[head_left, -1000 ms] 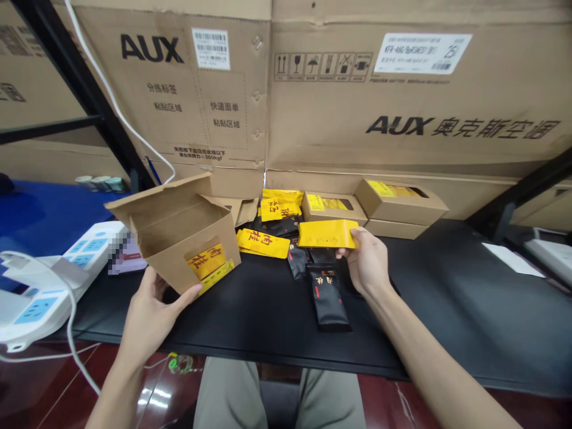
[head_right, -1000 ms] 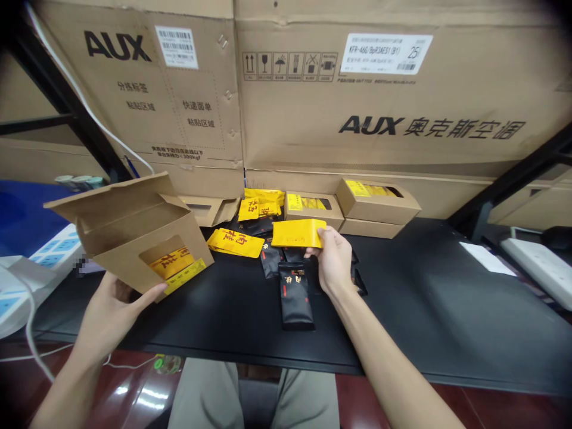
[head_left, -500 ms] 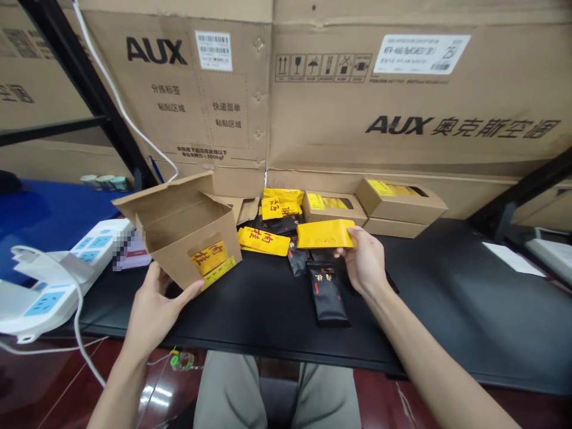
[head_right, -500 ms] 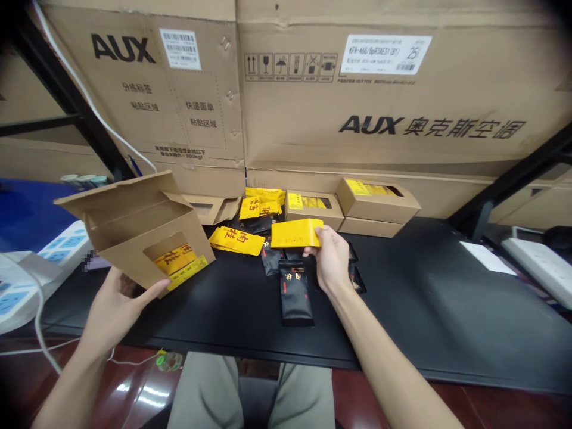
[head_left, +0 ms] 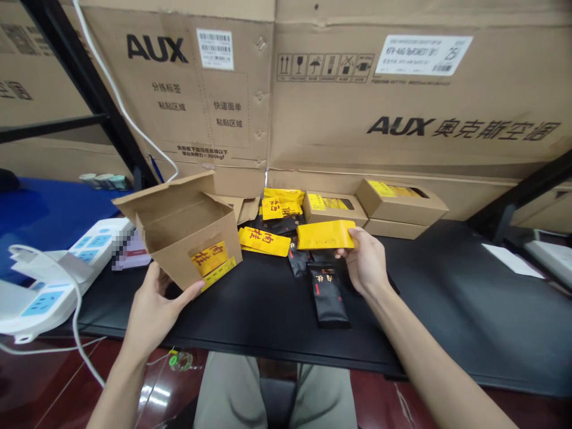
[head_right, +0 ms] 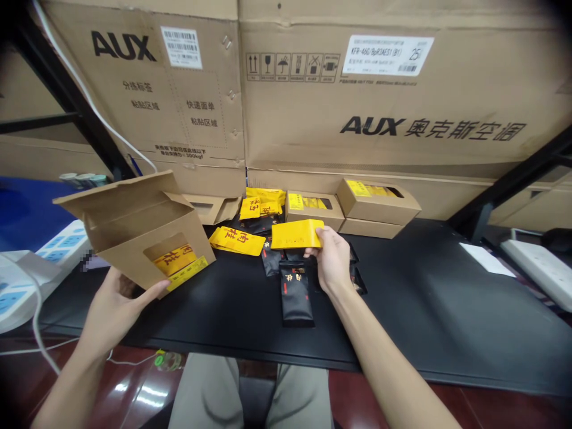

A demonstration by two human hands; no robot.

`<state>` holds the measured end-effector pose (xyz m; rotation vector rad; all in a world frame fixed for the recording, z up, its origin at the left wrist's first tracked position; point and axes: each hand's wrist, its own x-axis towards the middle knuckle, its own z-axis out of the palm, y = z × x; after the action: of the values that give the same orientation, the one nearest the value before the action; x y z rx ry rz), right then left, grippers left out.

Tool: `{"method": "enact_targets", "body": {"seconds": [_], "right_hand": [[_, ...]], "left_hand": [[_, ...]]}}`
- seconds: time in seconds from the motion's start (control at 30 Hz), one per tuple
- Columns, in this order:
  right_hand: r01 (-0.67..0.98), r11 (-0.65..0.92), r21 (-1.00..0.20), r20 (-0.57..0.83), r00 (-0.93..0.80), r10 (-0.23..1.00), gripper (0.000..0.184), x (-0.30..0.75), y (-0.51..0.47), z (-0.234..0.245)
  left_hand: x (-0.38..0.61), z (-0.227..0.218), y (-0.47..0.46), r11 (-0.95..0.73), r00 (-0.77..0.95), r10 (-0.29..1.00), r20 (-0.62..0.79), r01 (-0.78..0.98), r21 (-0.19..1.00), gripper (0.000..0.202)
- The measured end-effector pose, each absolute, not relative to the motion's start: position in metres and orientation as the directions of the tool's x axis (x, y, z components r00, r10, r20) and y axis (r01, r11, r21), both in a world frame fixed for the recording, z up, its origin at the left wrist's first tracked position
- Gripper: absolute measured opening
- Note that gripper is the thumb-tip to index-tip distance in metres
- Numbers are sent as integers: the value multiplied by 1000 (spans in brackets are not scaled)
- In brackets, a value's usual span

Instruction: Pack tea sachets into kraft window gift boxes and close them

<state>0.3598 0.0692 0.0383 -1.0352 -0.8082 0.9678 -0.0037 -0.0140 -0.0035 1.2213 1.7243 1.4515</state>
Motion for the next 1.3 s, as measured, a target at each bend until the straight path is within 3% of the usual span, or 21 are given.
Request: {"method": "enact_targets", "body": {"seconds": [0.97, 1.3], "right_hand": [[-219, 178, -959, 93, 348, 933, 30, 357, 66, 41], [-201, 235, -951, 203, 169, 965, 38, 348, 54, 67]], "left_hand": [[-4, -4, -15, 5, -398, 912, 96, 245, 969, 75], [-8, -6, -15, -65, -336, 928, 159, 275, 959, 76]]}}
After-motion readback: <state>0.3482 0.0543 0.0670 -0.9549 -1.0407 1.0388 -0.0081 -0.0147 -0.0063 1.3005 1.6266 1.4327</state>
